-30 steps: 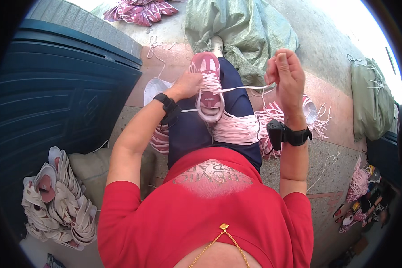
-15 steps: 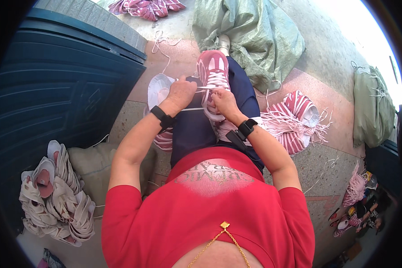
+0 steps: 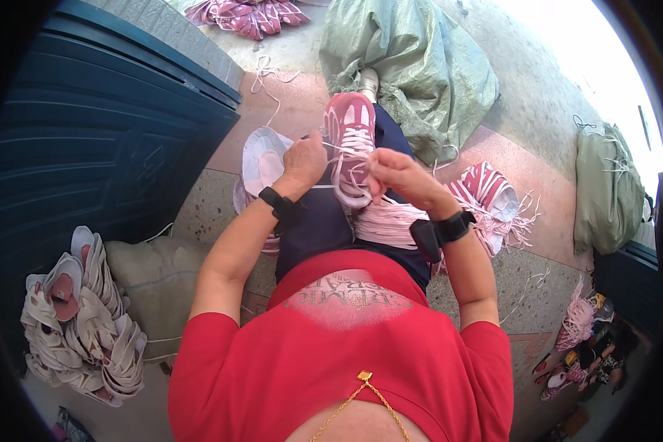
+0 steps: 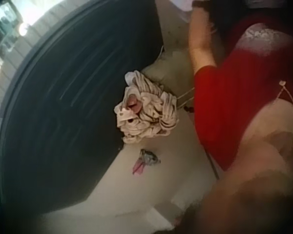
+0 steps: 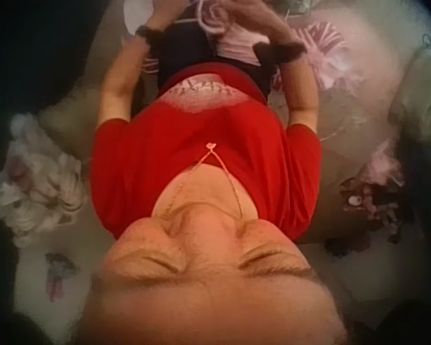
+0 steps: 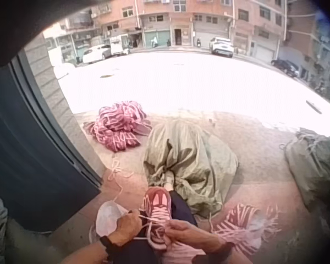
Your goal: The person sits on the ground and laces a pink shoe with white shoelaces. They thread the laces through the eyelets, pull them tight, and tie a knot. The person then picks up a second pink shoe and begins the same lacing process.
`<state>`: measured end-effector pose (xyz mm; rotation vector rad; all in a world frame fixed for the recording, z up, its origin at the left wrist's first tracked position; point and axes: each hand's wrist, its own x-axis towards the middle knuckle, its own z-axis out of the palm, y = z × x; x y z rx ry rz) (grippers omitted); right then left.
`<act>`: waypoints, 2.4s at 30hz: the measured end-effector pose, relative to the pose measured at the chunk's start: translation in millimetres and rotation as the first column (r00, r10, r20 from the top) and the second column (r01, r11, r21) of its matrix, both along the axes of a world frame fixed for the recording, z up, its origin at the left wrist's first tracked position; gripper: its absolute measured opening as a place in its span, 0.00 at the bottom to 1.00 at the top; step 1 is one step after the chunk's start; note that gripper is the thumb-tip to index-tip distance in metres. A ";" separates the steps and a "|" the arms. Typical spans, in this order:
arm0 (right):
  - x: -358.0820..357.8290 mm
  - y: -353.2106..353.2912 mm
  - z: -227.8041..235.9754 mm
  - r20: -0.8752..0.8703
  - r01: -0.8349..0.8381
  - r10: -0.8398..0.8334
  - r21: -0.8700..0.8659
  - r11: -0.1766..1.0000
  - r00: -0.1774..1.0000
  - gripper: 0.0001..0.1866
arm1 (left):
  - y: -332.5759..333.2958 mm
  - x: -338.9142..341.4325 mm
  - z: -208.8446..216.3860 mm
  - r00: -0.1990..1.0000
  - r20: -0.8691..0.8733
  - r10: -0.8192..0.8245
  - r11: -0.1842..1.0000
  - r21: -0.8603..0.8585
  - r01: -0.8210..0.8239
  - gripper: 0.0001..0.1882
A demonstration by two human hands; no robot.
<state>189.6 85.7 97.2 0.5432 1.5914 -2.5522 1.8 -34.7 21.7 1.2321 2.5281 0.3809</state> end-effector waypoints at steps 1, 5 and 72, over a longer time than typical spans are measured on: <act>9.3 7.6 24.2 -0.130 0.074 -0.091 -0.131 0.989 0.987 0.08 | -1.9 3.0 -1.7 0.998 0.057 -0.018 1.000 -0.011 0.019 0.08; 23.9 26.5 104.3 -0.486 0.155 -0.215 -0.160 0.975 0.847 0.09 | 8.6 2.0 0.9 0.976 0.179 -0.127 0.990 -0.032 0.135 0.10; 8.4 -3.1 -117.1 0.067 -0.052 -0.230 0.996 0.069 0.971 0.06 | -37.4 -18.8 -9.0 0.871 -0.151 -0.467 0.834 0.253 0.491 0.10</act>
